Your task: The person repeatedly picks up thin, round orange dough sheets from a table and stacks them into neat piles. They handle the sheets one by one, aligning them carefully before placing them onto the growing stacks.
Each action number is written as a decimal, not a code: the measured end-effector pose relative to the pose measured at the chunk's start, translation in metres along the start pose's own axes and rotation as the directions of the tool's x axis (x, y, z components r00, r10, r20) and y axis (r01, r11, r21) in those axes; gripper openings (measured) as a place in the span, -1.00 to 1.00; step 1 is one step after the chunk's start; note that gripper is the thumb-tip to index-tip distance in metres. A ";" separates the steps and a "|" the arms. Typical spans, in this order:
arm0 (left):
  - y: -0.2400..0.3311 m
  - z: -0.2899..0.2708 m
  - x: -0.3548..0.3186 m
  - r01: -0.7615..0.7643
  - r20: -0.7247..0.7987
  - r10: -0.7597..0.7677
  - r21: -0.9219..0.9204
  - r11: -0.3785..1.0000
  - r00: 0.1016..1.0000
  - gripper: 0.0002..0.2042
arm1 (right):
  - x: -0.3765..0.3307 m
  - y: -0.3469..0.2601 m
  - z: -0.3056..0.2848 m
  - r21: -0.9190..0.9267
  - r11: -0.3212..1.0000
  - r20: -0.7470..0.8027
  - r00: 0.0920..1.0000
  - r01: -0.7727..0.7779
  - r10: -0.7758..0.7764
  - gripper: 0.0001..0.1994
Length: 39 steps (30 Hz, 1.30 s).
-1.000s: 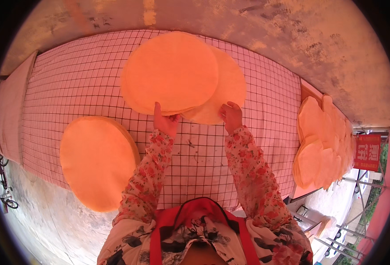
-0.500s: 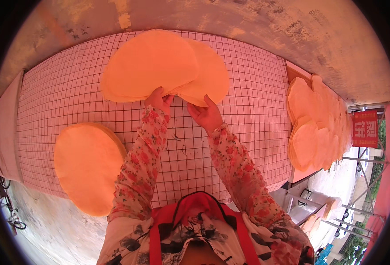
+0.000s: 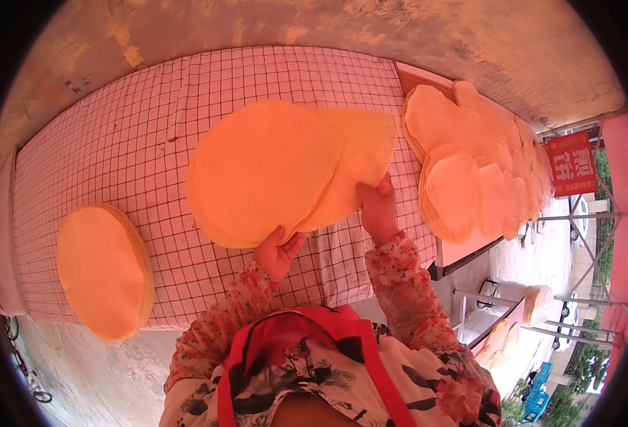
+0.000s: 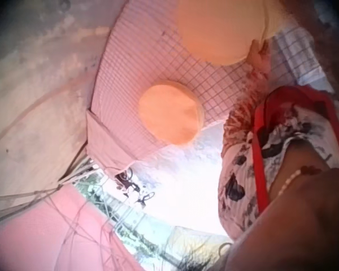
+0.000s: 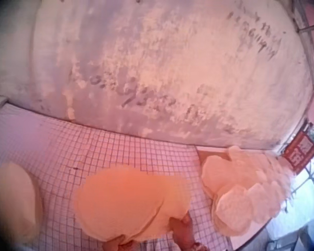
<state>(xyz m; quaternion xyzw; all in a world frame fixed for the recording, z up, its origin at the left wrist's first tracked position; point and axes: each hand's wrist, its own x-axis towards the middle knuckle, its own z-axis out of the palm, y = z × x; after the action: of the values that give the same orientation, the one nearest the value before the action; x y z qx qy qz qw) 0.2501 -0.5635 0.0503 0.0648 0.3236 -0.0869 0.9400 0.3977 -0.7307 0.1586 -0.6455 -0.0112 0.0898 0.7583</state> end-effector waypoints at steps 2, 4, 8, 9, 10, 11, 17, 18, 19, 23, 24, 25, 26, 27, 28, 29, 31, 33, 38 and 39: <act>-0.024 -0.019 0.005 -0.126 -0.070 0.132 0.077 0.989 0.989 -0.71 | 0.004 -0.008 -0.076 -0.023 1.000 0.029 1.000 -0.010 0.011 -0.52; -0.042 -0.042 -0.004 -0.222 -0.104 0.240 0.157 0.962 0.965 -0.69 | 0.001 -0.054 -0.097 0.122 0.992 -0.053 0.998 0.031 -0.024 -0.57; -0.043 -0.055 -0.008 -0.324 -0.057 0.357 0.303 0.896 0.932 -0.67 | 0.011 -0.114 -0.118 -0.020 1.000 0.182 0.983 0.017 -0.013 -0.57; -0.046 -0.050 -0.008 -0.340 -0.051 0.376 0.329 0.881 0.925 -0.67 | 0.016 -0.118 -0.117 -0.053 0.998 0.229 0.973 0.031 -0.018 -0.59; -0.050 -0.045 -0.009 -0.323 -0.072 0.364 0.325 0.889 0.929 -0.66 | 0.028 -0.120 -0.112 -0.039 0.999 0.259 0.966 0.018 -0.008 -0.62; -0.052 -0.039 -0.011 -0.310 -0.086 0.354 0.324 0.894 0.931 -0.64 | 0.037 -0.123 -0.103 -0.022 1.000 0.289 0.957 0.012 -0.005 -0.65; -0.056 -0.073 -0.043 -0.300 -0.193 0.411 0.431 0.851 0.891 -0.60 | 0.039 -0.177 -0.018 0.188 0.980 0.643 0.747 0.060 -0.168 -0.73; -0.060 -0.074 -0.046 -0.290 -0.206 0.410 0.441 0.850 0.888 -0.60 | 0.033 -0.192 -0.012 0.217 0.972 0.670 0.710 0.092 -0.217 -0.75; -0.062 -0.074 -0.048 -0.297 -0.209 0.418 0.440 0.847 0.884 -0.60 | 0.024 -0.204 -0.012 0.253 0.962 0.695 0.674 0.097 -0.251 -0.78; -0.074 -0.078 -0.053 -0.405 -0.170 0.494 0.382 0.831 0.853 -0.62 | 0.032 -0.182 -0.038 0.131 0.936 0.669 0.667 0.328 -0.327 -0.81; -0.074 -0.081 -0.055 -0.452 -0.149 0.525 0.349 0.821 0.838 -0.62 | 0.035 -0.168 -0.039 0.116 0.945 0.662 0.685 0.307 -0.304 -0.81; -0.072 -0.084 -0.056 -0.536 -0.077 0.573 0.273 0.799 0.816 -0.62 | 0.034 -0.150 -0.042 0.153 0.976 0.657 0.722 0.152 -0.216 -0.81; -0.067 -0.086 -0.054 -0.607 -0.004 0.619 0.190 0.772 0.786 -0.61 | 0.033 -0.127 -0.046 0.188 0.982 0.651 0.749 -0.001 -0.124 -0.81; -0.062 -0.085 -0.051 -0.663 0.068 0.660 0.101 0.742 0.749 -0.60 | 0.039 -0.095 -0.059 -0.018 0.952 0.692 0.691 0.305 -0.209 -0.76; -0.056 -0.081 -0.051 -0.665 0.048 0.663 0.046 0.746 0.747 -0.60 | 0.045 -0.059 -0.069 -0.199 0.792 0.750 0.610 0.578 -0.257 -0.69; -0.050 -0.079 -0.057 -0.673 0.021 0.673 -0.004 0.739 0.739 -0.59 | 0.035 -0.023 -0.061 -0.040 0.995 0.621 0.782 0.086 -0.043 -0.67; -0.036 -0.082 -0.060 -0.664 -0.020 0.664 -0.049 0.746 0.747 -0.57 | 0.014 0.040 -0.050 0.098 0.866 0.523 0.766 -0.490 0.374 -0.63; -0.025 -0.091 -0.057 -0.633 -0.045 0.631 -0.040 0.773 0.774 -0.56 | 0.004 0.104 -0.076 -0.151 0.821 0.426 0.713 -0.550 0.556 -0.65; 0.000 -0.108 -0.061 -0.525 -0.110 0.535 0.106 0.844 0.838 -0.59 | -0.006 0.124 -0.077 -0.121 0.785 0.374 0.704 -0.608 0.603 -0.72; 0.004 -0.111 -0.060 -0.497 -0.105 0.510 0.127 0.858 0.854 -0.60 | -0.006 0.121 -0.076 -0.099 0.767 0.355 0.698 -0.634 0.622 -0.72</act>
<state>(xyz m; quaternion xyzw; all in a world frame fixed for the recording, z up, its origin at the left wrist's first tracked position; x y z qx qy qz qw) 0.1379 -0.5328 0.0012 0.1978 0.3534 0.1517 0.9016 0.3866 -0.7874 0.0282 -0.5701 0.0693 0.4620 0.6758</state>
